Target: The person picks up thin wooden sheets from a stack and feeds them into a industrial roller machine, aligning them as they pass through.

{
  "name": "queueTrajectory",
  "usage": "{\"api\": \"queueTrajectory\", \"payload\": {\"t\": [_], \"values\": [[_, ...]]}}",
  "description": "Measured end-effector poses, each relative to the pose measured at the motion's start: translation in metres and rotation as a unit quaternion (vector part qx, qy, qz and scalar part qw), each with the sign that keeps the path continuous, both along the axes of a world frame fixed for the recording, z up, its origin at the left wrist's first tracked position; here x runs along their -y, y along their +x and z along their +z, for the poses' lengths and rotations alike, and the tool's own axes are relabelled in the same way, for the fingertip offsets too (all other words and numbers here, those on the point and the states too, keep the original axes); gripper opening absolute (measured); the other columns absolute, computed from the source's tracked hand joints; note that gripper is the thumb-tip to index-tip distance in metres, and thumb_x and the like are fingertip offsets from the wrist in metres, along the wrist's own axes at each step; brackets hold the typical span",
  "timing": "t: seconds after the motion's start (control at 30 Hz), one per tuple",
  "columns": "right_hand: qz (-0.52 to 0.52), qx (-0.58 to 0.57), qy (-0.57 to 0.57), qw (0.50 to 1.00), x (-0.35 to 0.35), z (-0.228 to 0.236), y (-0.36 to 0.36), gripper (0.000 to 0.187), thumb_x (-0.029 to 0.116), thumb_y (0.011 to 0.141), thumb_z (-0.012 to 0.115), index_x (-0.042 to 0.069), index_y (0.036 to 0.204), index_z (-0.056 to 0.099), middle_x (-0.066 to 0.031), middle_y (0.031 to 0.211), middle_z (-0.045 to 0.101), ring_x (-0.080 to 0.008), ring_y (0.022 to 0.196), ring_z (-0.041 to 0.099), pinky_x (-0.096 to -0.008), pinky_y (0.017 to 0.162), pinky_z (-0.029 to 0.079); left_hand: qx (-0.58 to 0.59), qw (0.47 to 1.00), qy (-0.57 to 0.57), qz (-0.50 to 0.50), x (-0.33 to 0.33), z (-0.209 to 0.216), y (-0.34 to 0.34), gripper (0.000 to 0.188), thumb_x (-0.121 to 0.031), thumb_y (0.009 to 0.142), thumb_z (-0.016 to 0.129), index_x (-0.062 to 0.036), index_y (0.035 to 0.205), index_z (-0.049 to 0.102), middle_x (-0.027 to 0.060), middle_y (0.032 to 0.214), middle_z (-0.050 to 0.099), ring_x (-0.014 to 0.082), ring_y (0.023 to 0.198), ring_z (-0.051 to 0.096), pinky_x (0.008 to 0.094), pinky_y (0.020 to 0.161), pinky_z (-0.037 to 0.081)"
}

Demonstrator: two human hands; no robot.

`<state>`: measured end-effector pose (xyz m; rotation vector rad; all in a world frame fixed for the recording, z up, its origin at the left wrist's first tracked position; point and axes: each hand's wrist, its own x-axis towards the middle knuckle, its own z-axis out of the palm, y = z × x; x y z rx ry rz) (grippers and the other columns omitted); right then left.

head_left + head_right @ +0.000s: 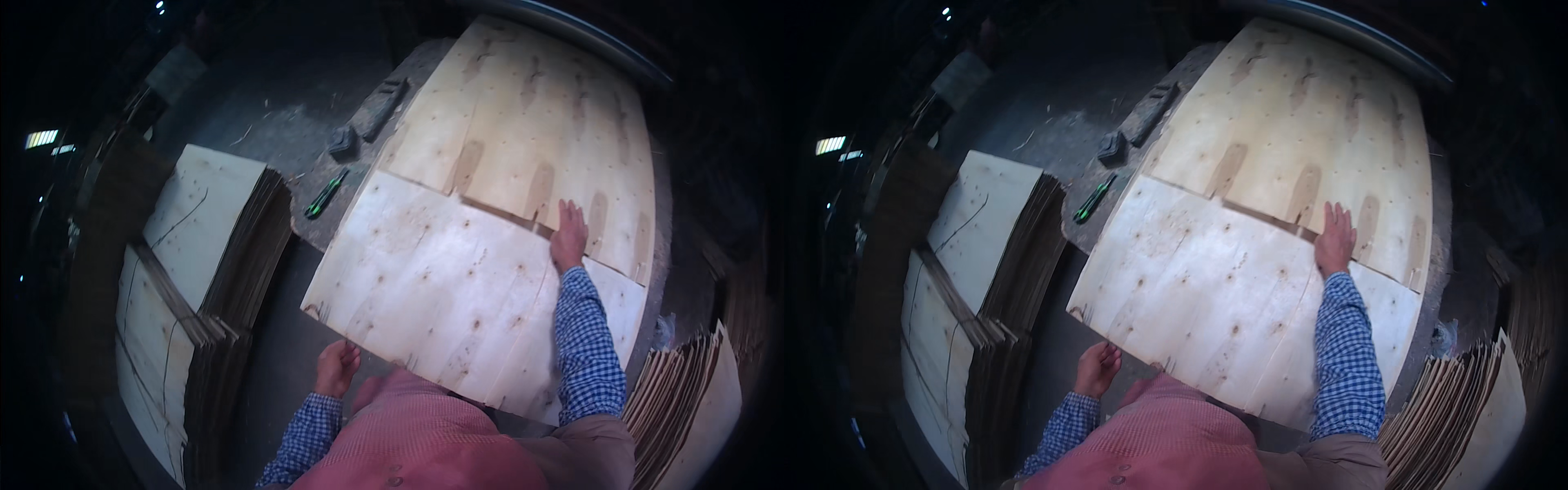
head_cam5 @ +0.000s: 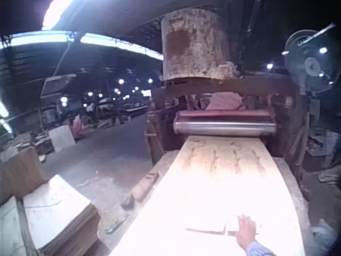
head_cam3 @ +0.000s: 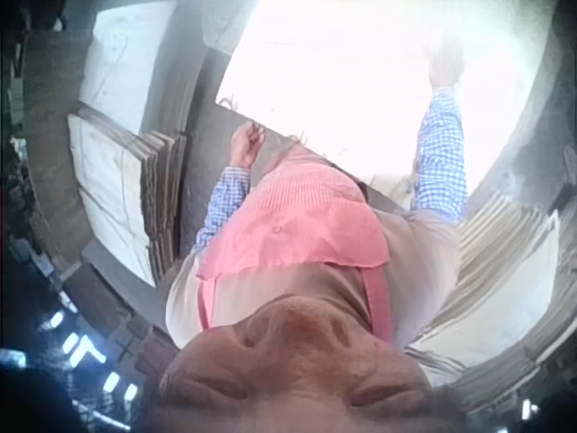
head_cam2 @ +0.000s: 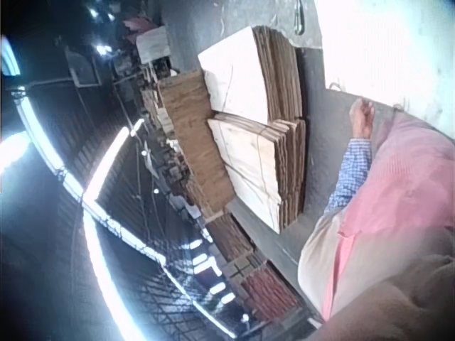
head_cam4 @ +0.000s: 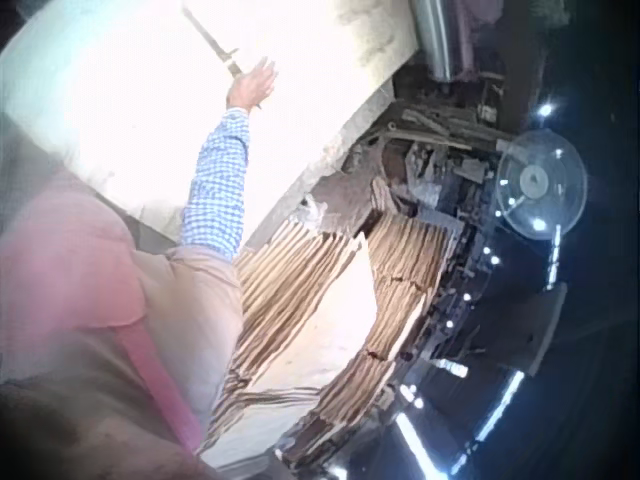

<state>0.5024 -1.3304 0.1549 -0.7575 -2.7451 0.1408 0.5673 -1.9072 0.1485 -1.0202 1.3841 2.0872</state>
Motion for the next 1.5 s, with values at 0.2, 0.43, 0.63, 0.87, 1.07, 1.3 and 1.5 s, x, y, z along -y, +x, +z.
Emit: {"api": "queueTrajectory", "payload": {"t": [0.2, 0.43, 0.63, 0.87, 1.07, 1.3, 1.5], "values": [[-0.020, 0.045, -0.012, 0.999, -0.034, -0.014, -0.048, 0.052, 0.021, 0.094, 0.056, 0.011, 0.145, 0.046, -0.0105, 0.151, 0.044, -0.0344, 0.138, 0.039, -0.0598, 0.105, 0.039, 0.022, 0.998, -0.066, 0.000, -0.024, 0.007, -0.003, 0.007, -0.013, 0.095, 0.058, -0.0082, 0.100, 0.058, 0.0015, 0.083, 0.060, 0.0133, 0.076, 0.060, 0.0306, 0.071, 0.054], [-0.002, 0.026, 0.012, 1.000, 0.082, -0.037, 0.076, 0.049, 0.026, 0.100, 0.053, 0.010, 0.145, 0.046, -0.0105, 0.154, 0.042, -0.0344, 0.145, 0.032, -0.0550, 0.116, 0.025, 0.041, 0.983, 0.175, 0.030, -0.011, 0.025, -0.009, 0.017, -0.026, 0.099, 0.062, -0.0088, 0.095, 0.061, 0.0021, 0.078, 0.064, 0.0158, 0.072, 0.064, 0.0287, 0.065, 0.056], [0.056, 0.056, -0.075, 0.994, 0.218, 0.001, 0.234, 0.059, 0.029, 0.090, 0.066, 0.008, 0.142, 0.049, -0.0137, 0.153, 0.041, -0.0387, 0.145, 0.031, -0.0559, 0.115, 0.025, 0.062, 0.992, 0.106, -0.038, -0.001, 0.020, -0.015, 0.018, -0.024, 0.099, 0.062, -0.0074, 0.106, 0.060, 0.0046, 0.093, 0.063, 0.0191, 0.086, 0.065, 0.0333, 0.075, 0.057], [0.095, 0.116, -0.098, 0.984, 0.273, 0.036, 0.291, 0.083, 0.045, 0.072, 0.081, 0.010, 0.141, 0.051, -0.0133, 0.152, 0.041, -0.0385, 0.144, 0.031, -0.0582, 0.113, 0.027, 0.076, 0.978, 0.167, -0.096, 0.002, 0.049, -0.031, 0.026, -0.024, 0.099, 0.058, 0.0001, 0.108, 0.059, 0.0139, 0.118, 0.059, 0.0324, 0.116, 0.056, 0.0435, 0.100, 0.047], [0.097, 0.096, -0.105, 0.985, 0.281, 0.055, 0.292, 0.088, 0.046, 0.072, 0.080, 0.011, 0.145, 0.046, -0.0132, 0.153, 0.039, -0.0384, 0.143, 0.033, -0.0582, 0.113, 0.028, 0.004, 0.947, 0.283, -0.154, 0.008, 0.115, -0.020, 0.032, -0.030, 0.099, 0.060, -0.0017, 0.114, 0.058, 0.0117, 0.121, 0.061, 0.0296, 0.110, 0.061, 0.0414, 0.094, 0.052], [0.072, 0.042, -0.086, 0.993, 0.298, 0.081, 0.271, 0.078, 0.014, 0.072, 0.069, 0.011, 0.146, 0.045, -0.0159, 0.153, 0.038, -0.0400, 0.141, 0.035, -0.0590, 0.111, 0.030, -0.196, 0.926, 0.204, -0.249, -0.036, 0.112, -0.044, 0.043, -0.013, 0.097, 0.062, -0.0085, 0.138, 0.048, 0.0046, 0.113, 0.066, 0.0161, 0.087, 0.065, 0.0288, 0.060, 0.050], [0.082, -0.004, -0.118, 0.990, 0.306, 0.138, 0.289, 0.068, 0.010, 0.073, 0.060, 0.011, 0.141, 0.053, -0.0190, 0.149, 0.043, -0.0397, 0.135, 0.044, -0.0595, 0.107, 0.035, -0.150, 0.908, 0.282, -0.271, 0.007, 0.114, -0.020, 0.070, -0.021, 0.094, 0.062, -0.0086, 0.154, 0.028, 0.0148, 0.149, 0.045, 0.0334, 0.136, 0.047, 0.0518, 0.111, 0.041]]}}
